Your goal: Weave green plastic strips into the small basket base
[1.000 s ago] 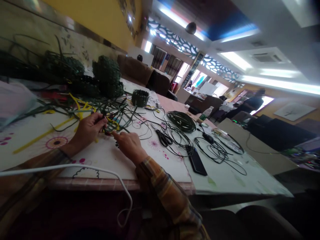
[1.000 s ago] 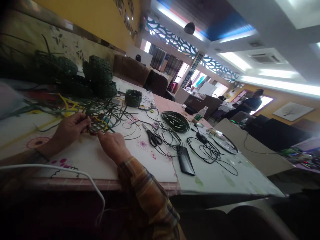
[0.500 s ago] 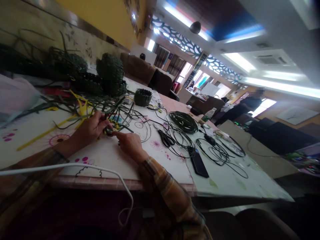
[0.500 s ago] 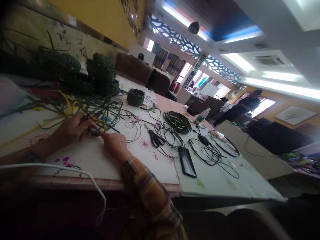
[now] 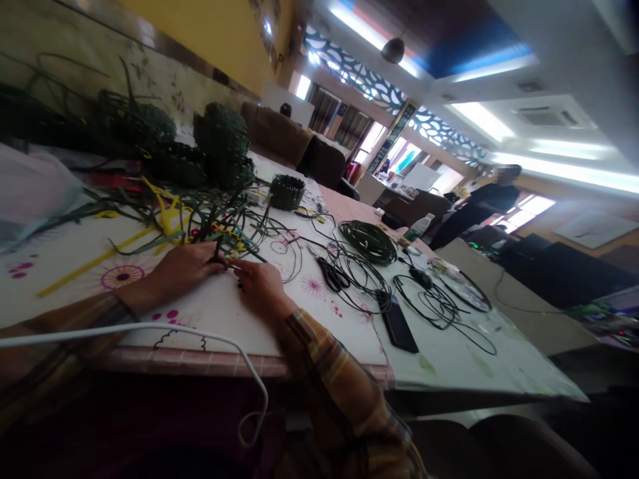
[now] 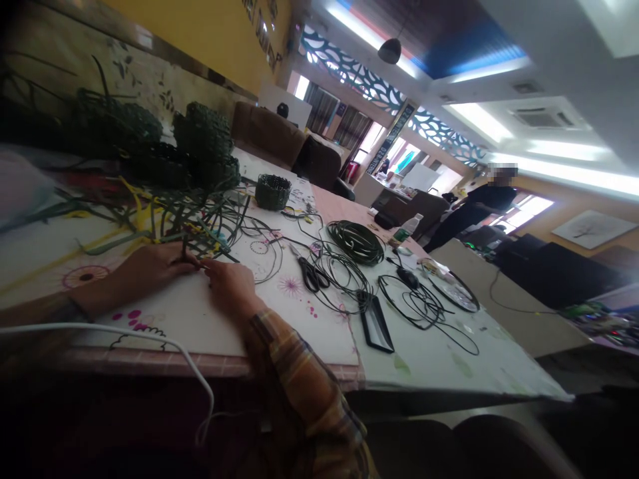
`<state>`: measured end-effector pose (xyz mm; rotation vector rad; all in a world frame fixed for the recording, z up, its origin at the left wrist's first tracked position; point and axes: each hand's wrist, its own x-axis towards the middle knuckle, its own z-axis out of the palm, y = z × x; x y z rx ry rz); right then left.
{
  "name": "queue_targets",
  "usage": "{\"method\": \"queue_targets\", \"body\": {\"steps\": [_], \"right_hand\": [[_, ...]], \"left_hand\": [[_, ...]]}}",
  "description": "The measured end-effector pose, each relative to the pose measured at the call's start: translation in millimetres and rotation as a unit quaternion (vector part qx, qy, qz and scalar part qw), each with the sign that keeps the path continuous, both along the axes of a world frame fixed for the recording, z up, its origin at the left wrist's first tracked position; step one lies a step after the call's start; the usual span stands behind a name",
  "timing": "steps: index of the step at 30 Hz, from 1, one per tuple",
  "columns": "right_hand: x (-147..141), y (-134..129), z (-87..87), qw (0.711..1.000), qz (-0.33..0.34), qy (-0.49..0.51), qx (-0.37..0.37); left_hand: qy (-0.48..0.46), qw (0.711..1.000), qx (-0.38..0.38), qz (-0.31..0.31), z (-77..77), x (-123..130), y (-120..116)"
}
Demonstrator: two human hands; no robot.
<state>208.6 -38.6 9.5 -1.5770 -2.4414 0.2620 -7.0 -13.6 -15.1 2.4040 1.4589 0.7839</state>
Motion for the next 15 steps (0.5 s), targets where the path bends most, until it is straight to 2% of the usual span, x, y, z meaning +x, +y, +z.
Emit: {"method": "queue_targets", "body": {"steps": [4,6,9,11,13,15], "right_hand": [[0,0,3.2,1.000,-0.030,-0.001,0.003],[0,-3,4.9,0.998,-0.028,-0.005,0.057],[-2,-15,8.4,0.981,0.044,-0.003,0.191],[-5,-24,9.1,0.966,0.126,-0.005,0.225],[-11,-28,6.0,0.967,0.171,-0.004,0.190],[-16,-24,-0.9,0.983,0.144,0.028,0.115]], "left_hand": [[-0.029,0.999,0.007,-0.022,2.2,2,2],[-0.051,0.998,0.005,-0.024,3.0,3,2],[-0.076,0.997,0.009,0.000,4.4,5,2],[-0.087,0.996,0.016,0.014,5.8,4,3],[-0.102,0.994,0.021,0.024,7.8,3,4],[-0.118,0.992,0.019,0.033,10.2,0,4]]}}
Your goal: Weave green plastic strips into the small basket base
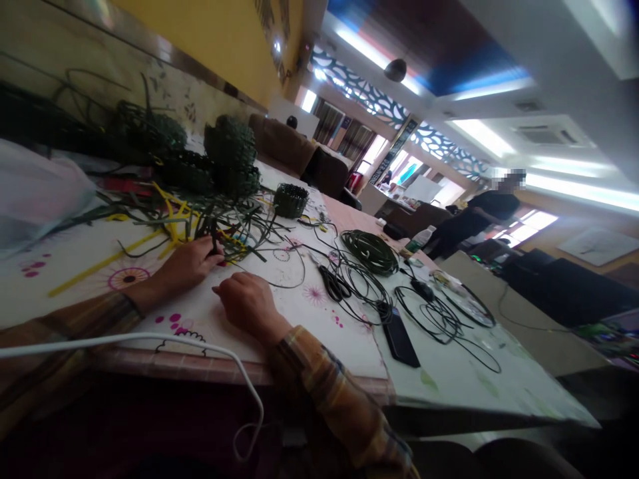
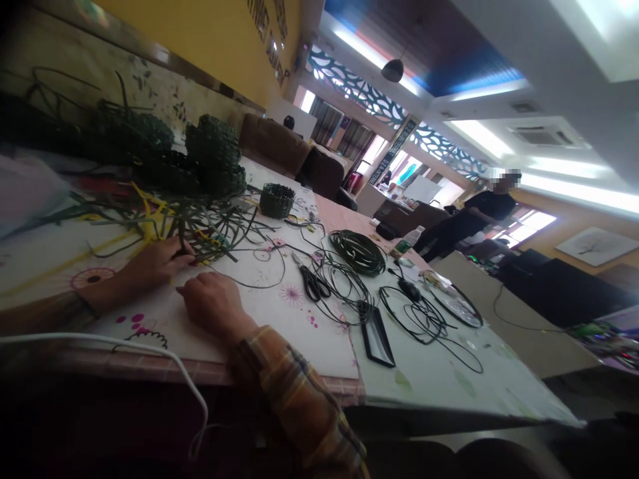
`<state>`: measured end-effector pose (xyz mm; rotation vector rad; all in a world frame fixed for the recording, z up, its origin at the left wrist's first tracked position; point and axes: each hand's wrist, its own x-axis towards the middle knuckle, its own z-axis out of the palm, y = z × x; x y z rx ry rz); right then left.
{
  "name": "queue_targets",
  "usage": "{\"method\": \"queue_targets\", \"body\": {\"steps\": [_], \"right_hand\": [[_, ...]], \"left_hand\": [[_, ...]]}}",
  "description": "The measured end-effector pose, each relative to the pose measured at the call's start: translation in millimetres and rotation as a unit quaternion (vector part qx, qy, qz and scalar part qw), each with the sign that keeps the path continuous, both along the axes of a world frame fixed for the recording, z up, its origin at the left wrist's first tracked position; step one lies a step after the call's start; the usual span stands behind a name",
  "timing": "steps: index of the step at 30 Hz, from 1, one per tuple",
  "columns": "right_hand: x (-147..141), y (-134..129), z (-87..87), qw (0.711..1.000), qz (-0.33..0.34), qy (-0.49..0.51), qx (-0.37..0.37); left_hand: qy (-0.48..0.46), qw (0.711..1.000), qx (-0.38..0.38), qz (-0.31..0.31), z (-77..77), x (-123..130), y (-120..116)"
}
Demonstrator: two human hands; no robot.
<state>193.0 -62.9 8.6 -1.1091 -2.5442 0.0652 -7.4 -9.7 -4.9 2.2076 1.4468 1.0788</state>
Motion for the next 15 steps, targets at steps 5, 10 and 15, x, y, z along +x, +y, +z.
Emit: {"method": "queue_targets", "body": {"steps": [5,10,15], "right_hand": [[0,26,-20.5,0.892,-0.098,0.340,-0.281],[2,31,-28.2,0.819,-0.095,0.460,-0.331],[1,19,-18.5,0.973,-0.012,0.204,-0.107]], "left_hand": [[-0.027,1.000,-0.015,-0.001,4.0,-4,-3],[-0.024,0.999,-0.008,-0.021,5.0,4,-8],[-0.029,0.998,-0.020,-0.043,3.2,9,-9]]}}
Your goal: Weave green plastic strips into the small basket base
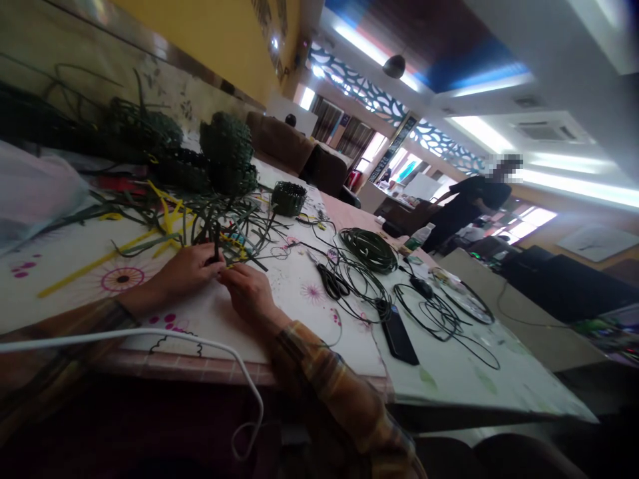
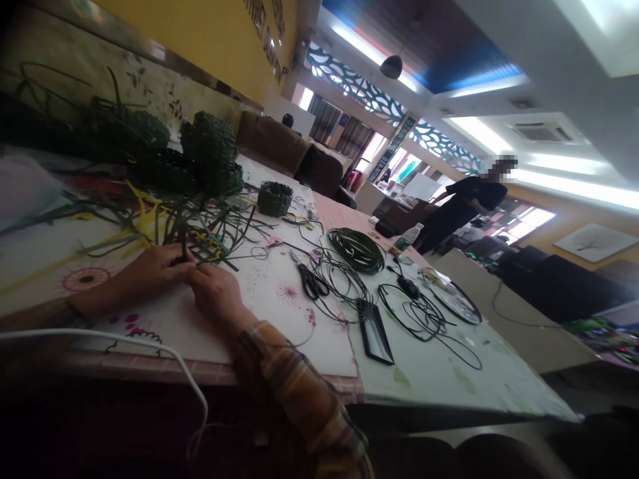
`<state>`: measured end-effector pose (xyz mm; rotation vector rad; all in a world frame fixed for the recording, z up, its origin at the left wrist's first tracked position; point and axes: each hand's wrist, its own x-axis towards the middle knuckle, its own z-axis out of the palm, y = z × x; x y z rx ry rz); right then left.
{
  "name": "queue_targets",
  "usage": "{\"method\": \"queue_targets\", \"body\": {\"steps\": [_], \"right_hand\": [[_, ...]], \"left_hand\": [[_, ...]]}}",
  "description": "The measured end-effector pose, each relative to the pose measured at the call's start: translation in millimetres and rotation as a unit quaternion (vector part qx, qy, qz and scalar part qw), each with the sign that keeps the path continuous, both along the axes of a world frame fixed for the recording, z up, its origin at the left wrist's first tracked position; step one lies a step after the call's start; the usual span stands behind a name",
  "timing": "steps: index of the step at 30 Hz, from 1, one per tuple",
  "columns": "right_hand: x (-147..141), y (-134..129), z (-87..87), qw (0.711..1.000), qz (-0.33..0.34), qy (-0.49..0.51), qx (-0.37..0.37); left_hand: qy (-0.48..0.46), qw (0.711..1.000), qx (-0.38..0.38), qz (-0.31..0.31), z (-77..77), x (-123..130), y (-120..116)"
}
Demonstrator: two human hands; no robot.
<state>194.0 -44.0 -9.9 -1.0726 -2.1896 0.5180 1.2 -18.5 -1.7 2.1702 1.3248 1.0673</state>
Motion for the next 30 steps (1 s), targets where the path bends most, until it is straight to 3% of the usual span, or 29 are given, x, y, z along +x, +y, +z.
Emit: {"method": "queue_targets", "body": {"steps": [2,5,9,14,17,21,24,30], "right_hand": [[0,-3,4.9,0.999,-0.011,-0.032,0.032],[-2,-6,7.9,0.995,-0.091,0.034,0.020],[-3,-6,3.0,0.983,-0.136,0.117,-0.027],[1,3,-7.1,0.947,-0.097,0.268,-0.152],[3,8,-10.1,0.933,-0.067,0.299,-0.186],[4,10,-11.6,0.938,-0.042,0.299,-0.169],[2,9,-9.5,0.956,-0.027,0.270,-0.116],[0,0,1.7,0.998,0.012,0.062,0.003]], "left_hand": [[-0.008,1.000,-0.006,0.002,-1.9,0,0],[-0.006,1.000,-0.002,0.020,-4.4,0,1],[0.008,0.999,0.010,0.036,-5.6,2,-1],[0.016,0.998,0.029,0.044,-6.7,3,0],[0.006,0.998,0.032,0.059,-7.8,2,0],[-0.010,0.997,0.023,0.076,-7.9,2,-2],[-0.018,0.995,0.015,0.099,-7.7,3,-4],[0.007,0.997,-0.016,0.070,-7.4,-1,0]]}}
